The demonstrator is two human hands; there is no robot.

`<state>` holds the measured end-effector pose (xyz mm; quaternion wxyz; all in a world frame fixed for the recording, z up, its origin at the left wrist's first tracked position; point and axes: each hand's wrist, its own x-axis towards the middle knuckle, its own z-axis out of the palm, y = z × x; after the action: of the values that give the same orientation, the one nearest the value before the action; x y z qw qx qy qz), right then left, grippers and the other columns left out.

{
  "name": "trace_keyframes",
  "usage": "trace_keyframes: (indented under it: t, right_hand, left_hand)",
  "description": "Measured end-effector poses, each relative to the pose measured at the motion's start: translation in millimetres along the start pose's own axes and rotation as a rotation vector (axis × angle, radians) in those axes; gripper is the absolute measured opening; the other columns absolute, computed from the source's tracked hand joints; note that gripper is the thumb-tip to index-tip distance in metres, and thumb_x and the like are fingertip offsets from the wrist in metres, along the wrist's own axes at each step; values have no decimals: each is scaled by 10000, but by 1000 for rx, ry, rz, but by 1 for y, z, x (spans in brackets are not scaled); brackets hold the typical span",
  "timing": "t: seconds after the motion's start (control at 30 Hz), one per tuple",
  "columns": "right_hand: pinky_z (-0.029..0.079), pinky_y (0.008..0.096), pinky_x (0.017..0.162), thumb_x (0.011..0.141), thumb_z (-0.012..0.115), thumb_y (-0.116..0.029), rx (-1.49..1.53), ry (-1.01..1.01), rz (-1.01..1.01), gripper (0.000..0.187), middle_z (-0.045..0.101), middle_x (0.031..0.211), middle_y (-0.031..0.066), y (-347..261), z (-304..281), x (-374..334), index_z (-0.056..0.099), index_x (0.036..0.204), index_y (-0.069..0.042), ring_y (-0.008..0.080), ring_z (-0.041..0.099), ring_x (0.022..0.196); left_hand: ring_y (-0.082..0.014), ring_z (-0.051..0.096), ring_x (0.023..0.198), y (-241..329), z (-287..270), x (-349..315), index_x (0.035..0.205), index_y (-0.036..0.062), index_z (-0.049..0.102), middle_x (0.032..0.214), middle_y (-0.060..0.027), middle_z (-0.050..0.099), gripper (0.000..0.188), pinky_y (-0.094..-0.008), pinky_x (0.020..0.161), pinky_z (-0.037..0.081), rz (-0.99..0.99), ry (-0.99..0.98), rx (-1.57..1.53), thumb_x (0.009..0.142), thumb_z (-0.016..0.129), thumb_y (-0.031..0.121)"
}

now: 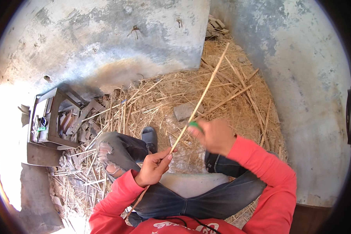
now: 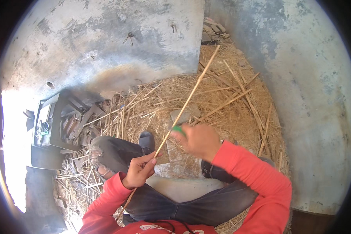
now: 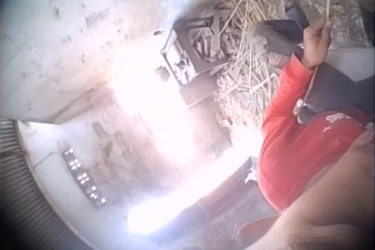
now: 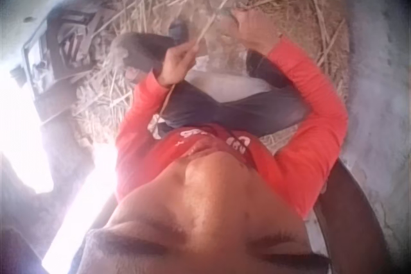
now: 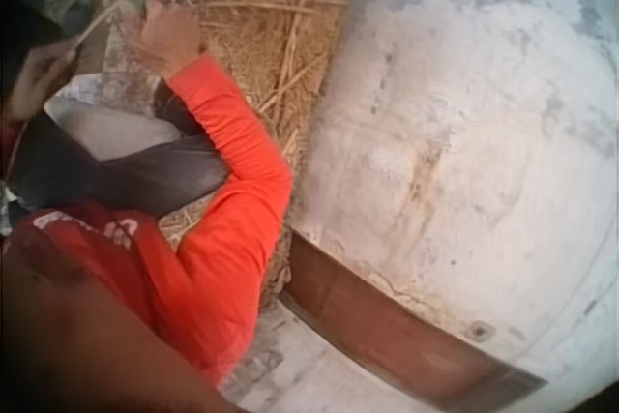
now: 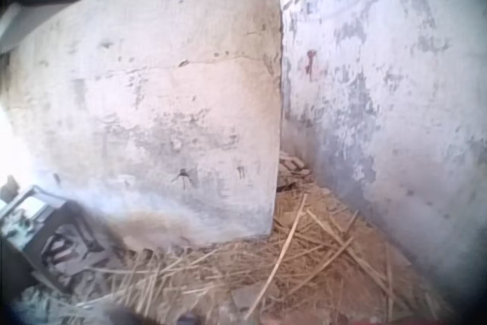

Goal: The person strips bark from a wooden stick using a small green utility knife while sitting on the floor.

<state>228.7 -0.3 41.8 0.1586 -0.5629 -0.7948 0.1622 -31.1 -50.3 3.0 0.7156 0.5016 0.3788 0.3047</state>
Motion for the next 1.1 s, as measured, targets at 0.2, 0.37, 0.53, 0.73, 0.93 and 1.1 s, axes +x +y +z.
trace_keyframes:
  t: [0.2, 0.37, 0.53, 0.73, 0.93, 1.1]
  right_hand:
    - [485, 446, 429, 990, 519, -589, -61, 82, -227, 526, 584, 510, 132, -12, 18, -6, 693, 894, -102, 324, 635, 468]
    - [466, 425, 394, 971, 533, -615, -119, 269, -314, 540, 561, 479, 110, 10, 17, 17, 677, 852, -108, 293, 612, 418]
    - [512, 431, 543, 1038, 475, -547, -187, 387, 327, 543, 580, 557, 87, 78, -59, 38, 724, 1125, -73, 291, 599, 524]
    - [288, 328, 364, 1069, 350, -599, -304, 748, 192, 658, 433, 499, -24, 144, -93, 25, 738, 1025, -70, 116, 376, 383]
    - [358, 359, 383, 1044, 378, -636, -170, 345, 94, 676, 431, 462, 7, 67, -60, 19, 745, 1069, -68, 183, 426, 372]
    - [450, 420, 452, 1045, 425, -584, -234, 298, -92, 585, 537, 512, 91, 71, -11, 6, 743, 1158, -106, 244, 559, 432]
  left_hand:
    - [-15, 315, 559, 3, 5, 4, 1423, -9, 548, 700, 72, 351, 356, -215, 502, 260, 35, 38, -35, 1098, 468, 113]
    - [-20, 299, 532, 16, -1, 20, 1431, -7, 540, 670, 76, 333, 364, -220, 493, 254, 71, -11, -89, 1102, 461, 128]
    - [-18, 299, 521, -1, -10, -9, 1426, -17, 536, 624, 79, 341, 368, -225, 486, 244, 97, -91, 121, 1104, 459, 147]
    - [-18, 321, 524, 1, -10, -2, 1430, -12, 536, 609, 76, 347, 384, -227, 494, 277, 37, -229, 58, 1108, 456, 182]
    - [-21, 321, 521, -1, -7, -1, 1435, -8, 533, 610, 74, 350, 389, -229, 492, 280, 61, -160, 39, 1111, 450, 189]
    - [-24, 318, 522, -2, -8, -2, 1429, -11, 543, 620, 72, 362, 382, -234, 491, 280, 18, -127, 46, 1105, 454, 173]
